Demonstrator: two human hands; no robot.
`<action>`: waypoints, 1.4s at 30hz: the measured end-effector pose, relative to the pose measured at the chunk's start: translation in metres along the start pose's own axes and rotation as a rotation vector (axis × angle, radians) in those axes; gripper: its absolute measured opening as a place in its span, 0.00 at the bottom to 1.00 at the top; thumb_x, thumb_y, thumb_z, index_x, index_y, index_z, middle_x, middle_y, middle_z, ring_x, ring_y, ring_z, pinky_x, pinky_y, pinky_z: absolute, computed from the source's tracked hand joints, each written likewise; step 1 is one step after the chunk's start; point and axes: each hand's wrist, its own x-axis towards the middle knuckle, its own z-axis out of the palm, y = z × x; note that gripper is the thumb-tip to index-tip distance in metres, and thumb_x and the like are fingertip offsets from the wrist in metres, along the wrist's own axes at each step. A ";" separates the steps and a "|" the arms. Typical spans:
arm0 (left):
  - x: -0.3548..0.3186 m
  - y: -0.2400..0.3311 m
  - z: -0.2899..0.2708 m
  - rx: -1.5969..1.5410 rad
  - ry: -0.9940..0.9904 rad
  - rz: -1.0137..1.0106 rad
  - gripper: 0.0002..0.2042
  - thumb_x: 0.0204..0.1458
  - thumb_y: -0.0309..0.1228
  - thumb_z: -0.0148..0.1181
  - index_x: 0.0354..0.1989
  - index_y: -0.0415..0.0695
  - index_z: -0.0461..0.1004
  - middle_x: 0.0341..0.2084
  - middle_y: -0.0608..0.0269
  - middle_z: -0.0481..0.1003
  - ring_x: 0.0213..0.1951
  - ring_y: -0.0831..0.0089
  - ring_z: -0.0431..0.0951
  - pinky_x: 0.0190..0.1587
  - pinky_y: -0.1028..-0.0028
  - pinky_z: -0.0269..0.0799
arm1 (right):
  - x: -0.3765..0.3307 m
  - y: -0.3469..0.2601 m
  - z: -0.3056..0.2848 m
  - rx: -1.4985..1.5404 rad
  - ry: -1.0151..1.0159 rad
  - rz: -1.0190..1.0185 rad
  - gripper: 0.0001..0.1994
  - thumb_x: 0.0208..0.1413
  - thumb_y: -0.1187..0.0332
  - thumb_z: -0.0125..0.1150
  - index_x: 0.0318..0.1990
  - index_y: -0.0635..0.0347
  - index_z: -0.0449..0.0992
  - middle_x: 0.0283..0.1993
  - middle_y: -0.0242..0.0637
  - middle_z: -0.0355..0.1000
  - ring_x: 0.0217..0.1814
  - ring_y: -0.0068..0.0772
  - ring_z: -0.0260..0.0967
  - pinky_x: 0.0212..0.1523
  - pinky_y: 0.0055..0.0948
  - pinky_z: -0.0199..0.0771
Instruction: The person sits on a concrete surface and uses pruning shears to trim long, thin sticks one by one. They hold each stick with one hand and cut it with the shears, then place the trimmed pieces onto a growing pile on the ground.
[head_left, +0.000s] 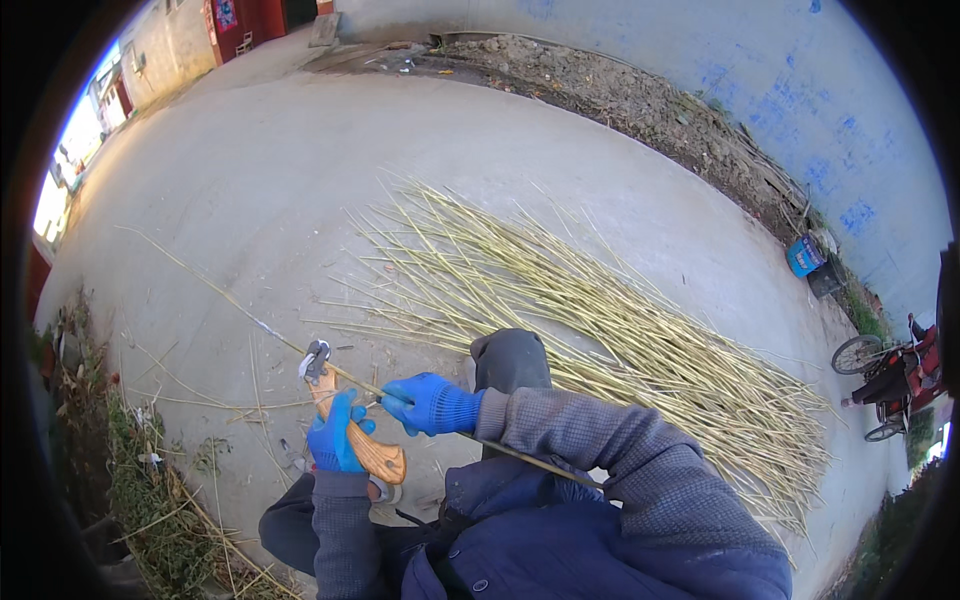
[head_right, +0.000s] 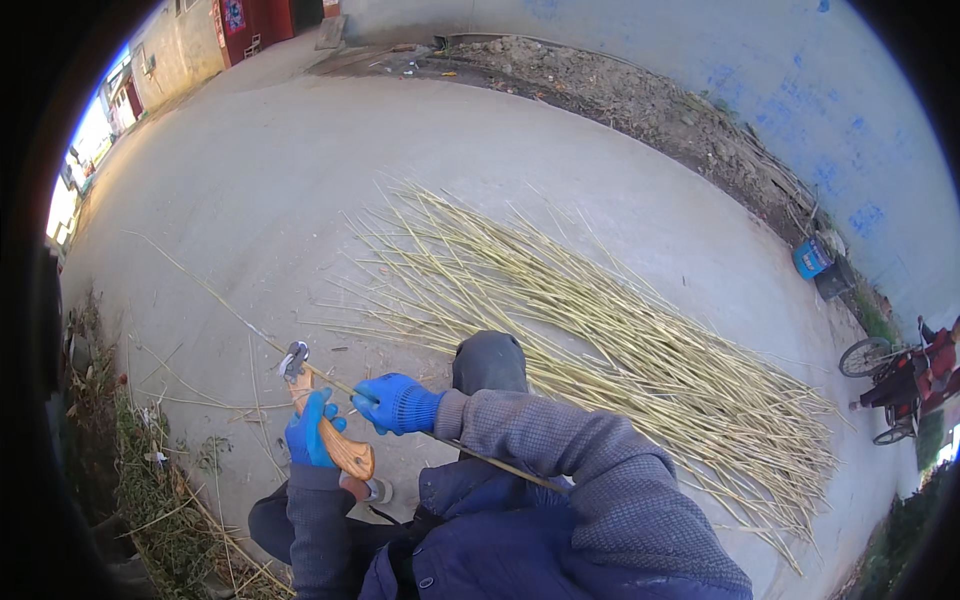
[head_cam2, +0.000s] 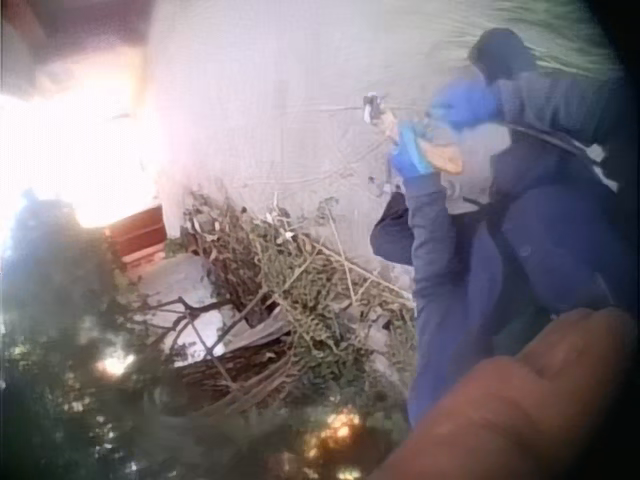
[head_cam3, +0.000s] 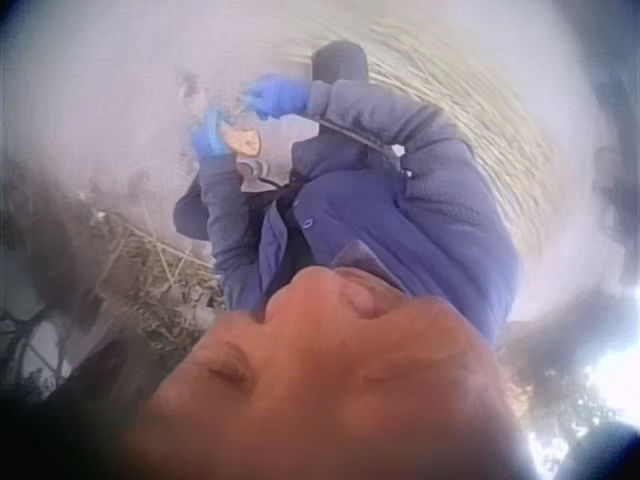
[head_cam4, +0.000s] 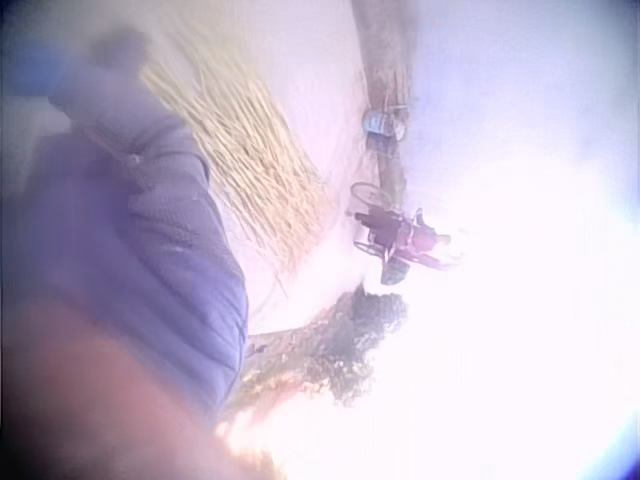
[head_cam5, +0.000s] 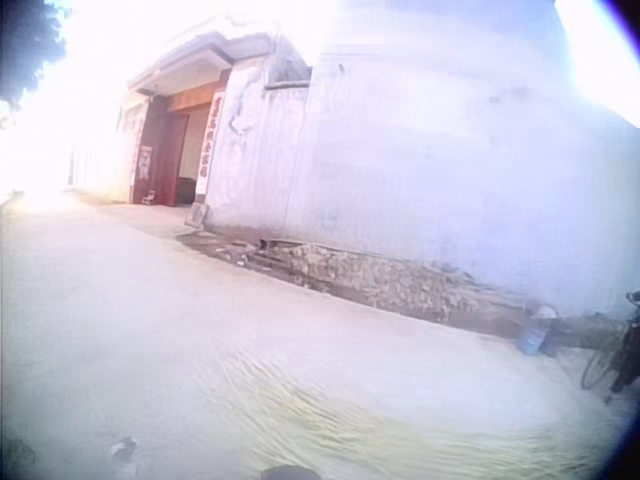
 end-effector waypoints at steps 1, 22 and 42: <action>-0.002 -0.005 -0.002 0.027 -0.031 -0.048 0.19 0.56 0.35 0.63 0.53 0.38 0.72 0.40 0.60 0.78 0.34 0.74 0.76 0.30 0.74 0.76 | 0.008 0.002 0.007 -0.148 0.105 -0.087 0.15 0.65 0.57 0.49 0.44 0.59 0.72 0.26 0.45 0.74 0.24 0.42 0.73 0.27 0.39 0.75; 0.000 0.009 0.013 -0.105 -0.054 -0.068 0.19 0.56 0.34 0.64 0.52 0.35 0.72 0.39 0.54 0.78 0.33 0.67 0.80 0.33 0.70 0.80 | -0.064 -0.001 -0.019 0.098 -0.013 0.111 0.20 0.66 0.58 0.50 0.60 0.58 0.70 0.26 0.34 0.76 0.23 0.23 0.73 0.28 0.27 0.76; 0.067 0.056 -0.056 -0.098 0.100 0.090 0.21 0.52 0.32 0.66 0.52 0.35 0.72 0.41 0.55 0.78 0.38 0.66 0.80 0.39 0.68 0.79 | -0.169 0.026 -0.035 -0.122 0.073 0.055 0.18 0.65 0.62 0.53 0.59 0.58 0.72 0.31 0.43 0.78 0.30 0.32 0.78 0.36 0.29 0.78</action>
